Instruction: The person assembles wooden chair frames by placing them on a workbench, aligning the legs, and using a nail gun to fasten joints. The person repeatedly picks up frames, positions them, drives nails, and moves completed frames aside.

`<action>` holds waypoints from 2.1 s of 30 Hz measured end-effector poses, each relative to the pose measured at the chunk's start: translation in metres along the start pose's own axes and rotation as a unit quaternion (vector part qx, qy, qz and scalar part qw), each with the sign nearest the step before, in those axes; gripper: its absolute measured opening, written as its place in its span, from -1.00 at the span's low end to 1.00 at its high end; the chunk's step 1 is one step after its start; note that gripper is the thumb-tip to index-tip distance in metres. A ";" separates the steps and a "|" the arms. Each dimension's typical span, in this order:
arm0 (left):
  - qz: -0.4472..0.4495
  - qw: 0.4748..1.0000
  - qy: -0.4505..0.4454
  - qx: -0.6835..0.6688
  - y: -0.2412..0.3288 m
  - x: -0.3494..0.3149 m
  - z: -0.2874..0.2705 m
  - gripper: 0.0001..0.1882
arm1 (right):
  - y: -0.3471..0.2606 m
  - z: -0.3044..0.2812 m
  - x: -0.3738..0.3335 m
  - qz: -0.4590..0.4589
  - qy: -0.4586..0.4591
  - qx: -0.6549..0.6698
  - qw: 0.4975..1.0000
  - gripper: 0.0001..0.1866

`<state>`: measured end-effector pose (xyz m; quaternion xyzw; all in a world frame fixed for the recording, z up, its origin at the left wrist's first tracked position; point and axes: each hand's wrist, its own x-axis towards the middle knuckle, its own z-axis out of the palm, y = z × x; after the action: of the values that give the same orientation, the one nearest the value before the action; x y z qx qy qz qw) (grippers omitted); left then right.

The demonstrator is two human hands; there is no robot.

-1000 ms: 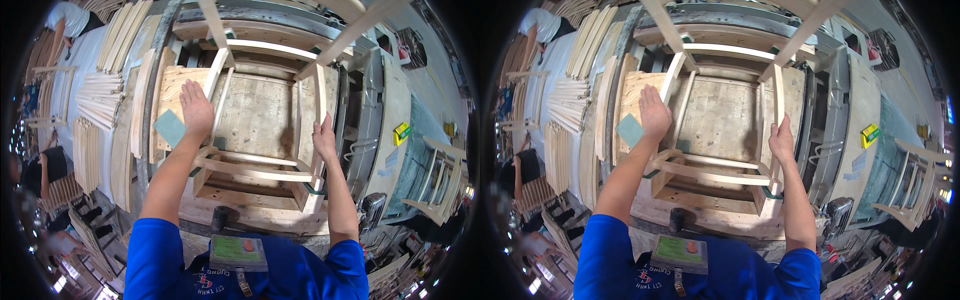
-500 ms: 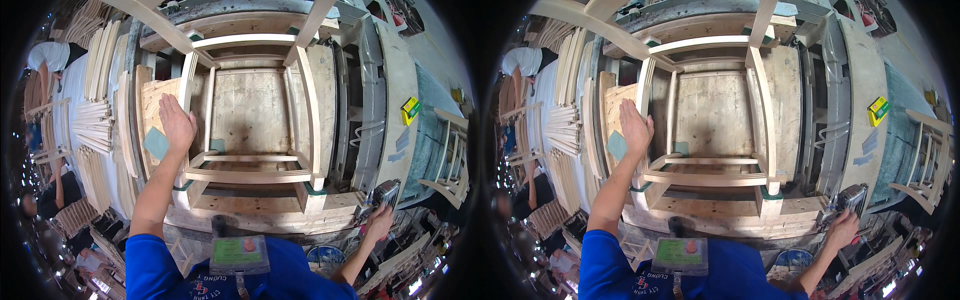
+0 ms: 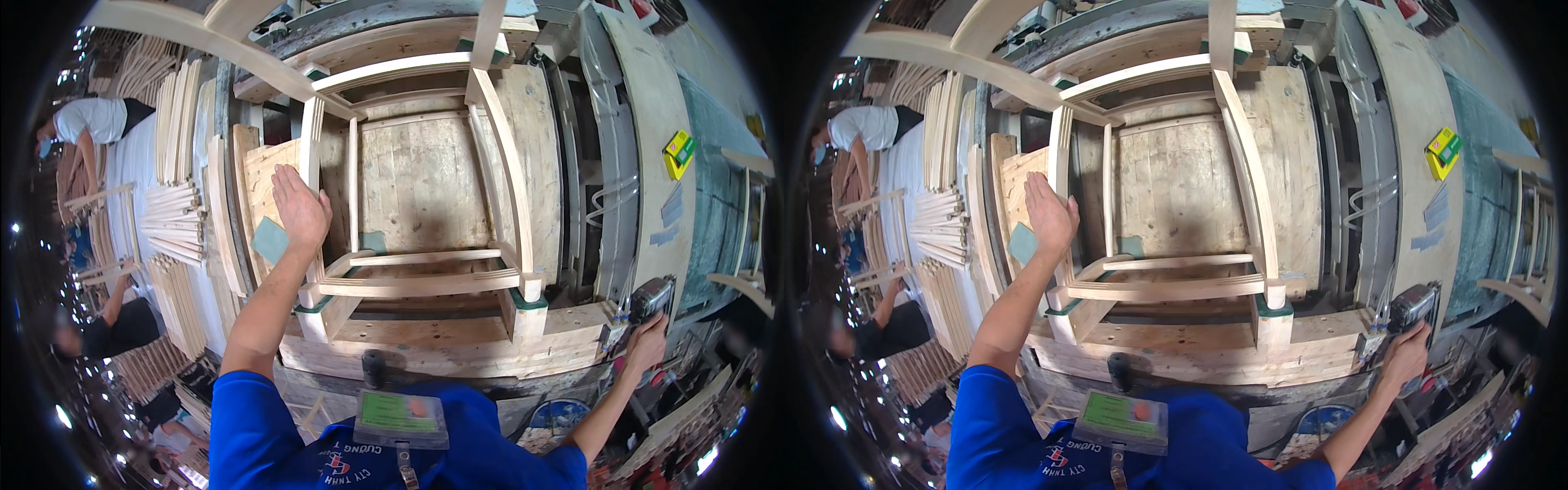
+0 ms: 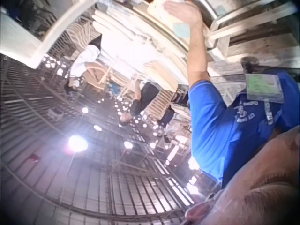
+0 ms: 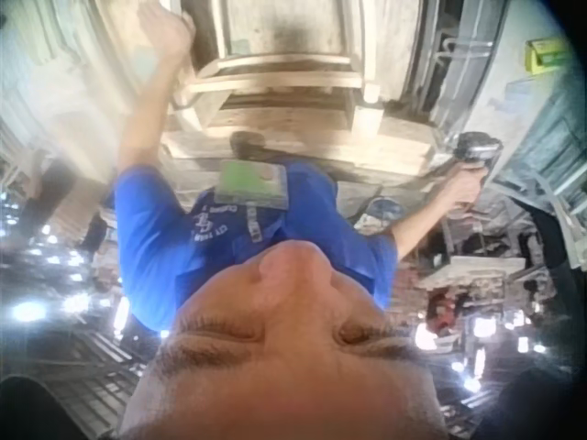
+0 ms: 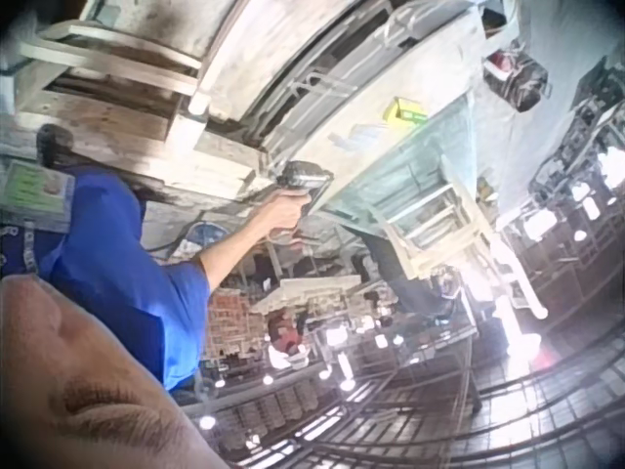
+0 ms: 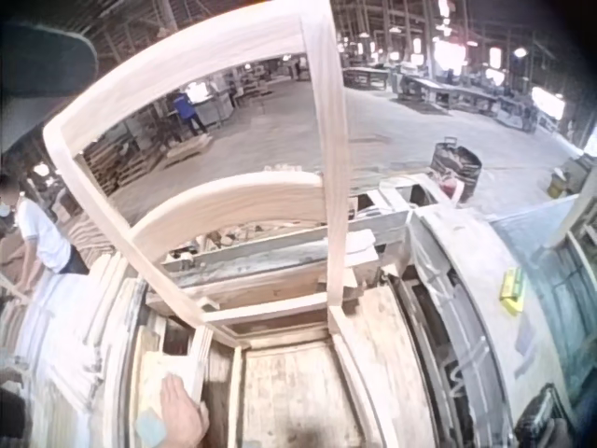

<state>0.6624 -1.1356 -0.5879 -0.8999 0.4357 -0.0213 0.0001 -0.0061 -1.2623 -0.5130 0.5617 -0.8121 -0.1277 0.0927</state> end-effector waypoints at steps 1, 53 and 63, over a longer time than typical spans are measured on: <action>0.001 1.000 0.004 0.005 -0.001 -0.001 -0.001 -0.07 | -0.006 0.003 0.001 -0.022 0.037 0.041 0.998 -0.59; -0.037 0.998 -0.048 0.018 -0.005 0.011 0.010 -0.04 | -0.008 -0.038 -0.071 -0.245 0.001 -0.017 0.969 -0.54; -0.042 0.998 -0.051 -0.005 -0.006 0.007 0.003 -0.14 | -0.105 -0.087 -0.195 -0.454 -0.183 0.369 0.790 -0.69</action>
<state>0.6715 -1.1377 -0.5909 -0.9174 0.3967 0.0265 0.0166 0.1818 -1.1246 -0.4641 0.8236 -0.4502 0.0541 -0.3409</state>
